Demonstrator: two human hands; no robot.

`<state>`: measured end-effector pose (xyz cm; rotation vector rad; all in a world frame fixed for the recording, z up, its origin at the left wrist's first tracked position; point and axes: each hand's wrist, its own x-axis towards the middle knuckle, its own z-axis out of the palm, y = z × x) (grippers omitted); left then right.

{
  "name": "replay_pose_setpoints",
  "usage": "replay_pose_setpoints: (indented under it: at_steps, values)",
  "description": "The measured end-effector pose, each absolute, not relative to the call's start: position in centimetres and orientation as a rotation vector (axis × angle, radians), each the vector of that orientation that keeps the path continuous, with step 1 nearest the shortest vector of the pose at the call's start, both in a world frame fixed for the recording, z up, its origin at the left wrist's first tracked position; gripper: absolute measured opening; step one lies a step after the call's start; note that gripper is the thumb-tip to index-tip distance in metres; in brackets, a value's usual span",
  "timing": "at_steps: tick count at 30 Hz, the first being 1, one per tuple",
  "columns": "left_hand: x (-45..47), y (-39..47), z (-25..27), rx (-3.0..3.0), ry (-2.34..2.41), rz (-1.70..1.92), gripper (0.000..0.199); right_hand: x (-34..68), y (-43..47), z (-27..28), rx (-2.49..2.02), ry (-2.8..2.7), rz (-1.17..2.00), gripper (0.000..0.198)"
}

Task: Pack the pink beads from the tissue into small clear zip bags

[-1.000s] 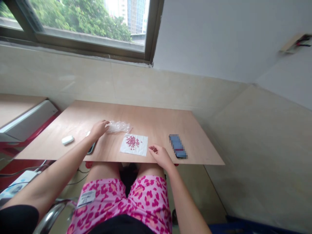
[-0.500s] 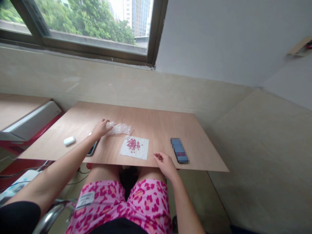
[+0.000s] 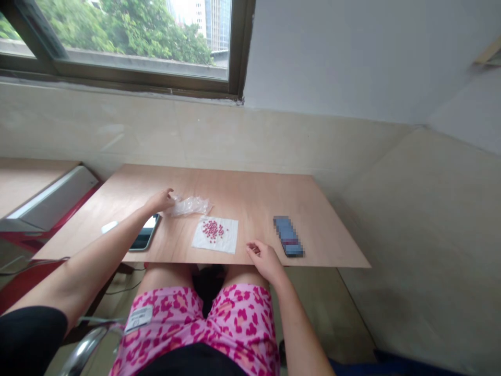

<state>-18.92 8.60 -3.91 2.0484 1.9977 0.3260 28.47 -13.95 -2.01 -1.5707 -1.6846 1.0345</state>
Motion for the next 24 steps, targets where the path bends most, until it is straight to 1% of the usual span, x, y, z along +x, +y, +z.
replay_pose_setpoints:
  at_steps: [4, 6, 10, 12, 14, 19, 21, 24]
  values:
    - [-19.1, 8.7, -3.1, 2.004, 2.033, 0.298, 0.067, 28.7, -13.9, -2.1, -1.557, -1.696, 1.045, 0.025]
    - [-19.3, 8.6, -2.8, 2.021, 2.030, 0.302, 0.060, 28.8, -13.9, -2.1, -1.559, -1.697, 1.049, 0.027]
    - [-19.6, 8.1, -2.4, 2.050, 2.046, 0.309, 0.030, 28.9, -14.0, -2.1, -1.560, -1.700, 1.052, 0.028]
    - [-19.6, 7.9, -2.0, 2.039, 2.075, 0.332, 0.019, 28.9, -14.0, -2.1, -1.557, -1.706, 1.054, 0.028]
    - [-19.5, 7.6, -1.4, 2.018, 2.115, 0.393, 0.017, 28.8, -14.0, -2.0, -1.556, -1.711, 1.053, 0.030]
    - [-18.7, 5.7, -0.7, 1.975, 2.174, 0.674, 0.025, 28.8, -14.1, -1.9, -1.545, -1.720, 1.060, 0.033]
    - [-17.9, 4.3, -1.2, 1.983, 2.135, 0.746, 0.025, 28.7, -14.1, -1.9, -1.541, -1.726, 1.056, 0.032]
    - [-16.4, 2.1, -2.6, 2.021, 2.020, 0.762, 0.021, 28.6, -14.2, -1.6, -1.531, -1.736, 1.057, 0.032]
